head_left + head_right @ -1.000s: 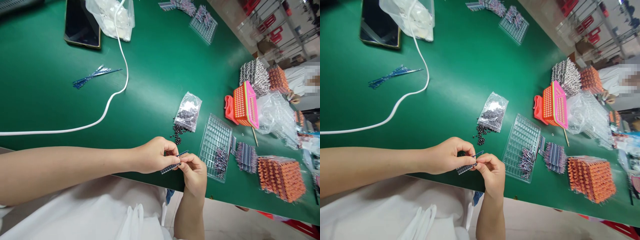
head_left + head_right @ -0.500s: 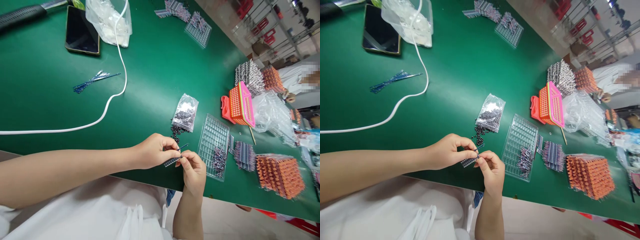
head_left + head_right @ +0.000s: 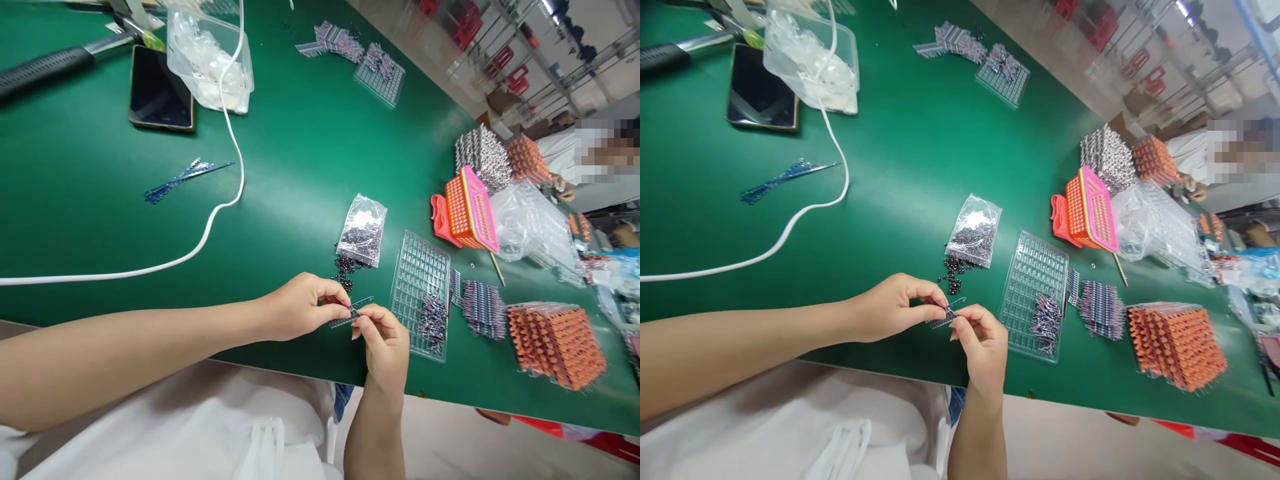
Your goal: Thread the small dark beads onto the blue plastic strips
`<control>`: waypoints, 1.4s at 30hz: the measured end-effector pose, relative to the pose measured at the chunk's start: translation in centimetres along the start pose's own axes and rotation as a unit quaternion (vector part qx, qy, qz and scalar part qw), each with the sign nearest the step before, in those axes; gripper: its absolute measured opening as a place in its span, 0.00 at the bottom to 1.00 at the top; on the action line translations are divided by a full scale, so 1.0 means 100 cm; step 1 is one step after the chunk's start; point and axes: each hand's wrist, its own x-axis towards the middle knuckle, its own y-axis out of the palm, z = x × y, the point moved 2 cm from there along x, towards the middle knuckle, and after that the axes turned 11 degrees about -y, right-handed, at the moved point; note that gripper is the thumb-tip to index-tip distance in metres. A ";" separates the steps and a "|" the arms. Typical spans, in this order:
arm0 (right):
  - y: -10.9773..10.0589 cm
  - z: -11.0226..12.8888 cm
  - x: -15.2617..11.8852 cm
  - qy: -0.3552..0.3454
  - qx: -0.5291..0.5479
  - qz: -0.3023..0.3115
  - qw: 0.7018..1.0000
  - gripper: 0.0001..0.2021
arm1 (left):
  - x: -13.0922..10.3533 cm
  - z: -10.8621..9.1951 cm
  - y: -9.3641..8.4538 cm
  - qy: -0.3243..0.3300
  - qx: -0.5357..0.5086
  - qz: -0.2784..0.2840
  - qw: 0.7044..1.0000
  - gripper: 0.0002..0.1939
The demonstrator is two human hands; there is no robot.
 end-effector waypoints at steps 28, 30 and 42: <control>-0.174 0.008 0.046 -0.191 -0.564 -0.121 0.794 0.16 | 0.013 0.009 -0.009 -0.042 -0.146 -0.047 0.987 0.16; -0.178 0.001 0.055 -0.199 -0.589 -0.101 0.777 0.18 | 0.016 0.012 -0.013 -0.035 -0.158 -0.063 0.985 0.15; -0.029 0.020 -0.001 -0.292 -0.472 0.063 0.829 0.13 | 0.020 0.014 -0.015 -0.034 -0.196 -0.077 0.977 0.12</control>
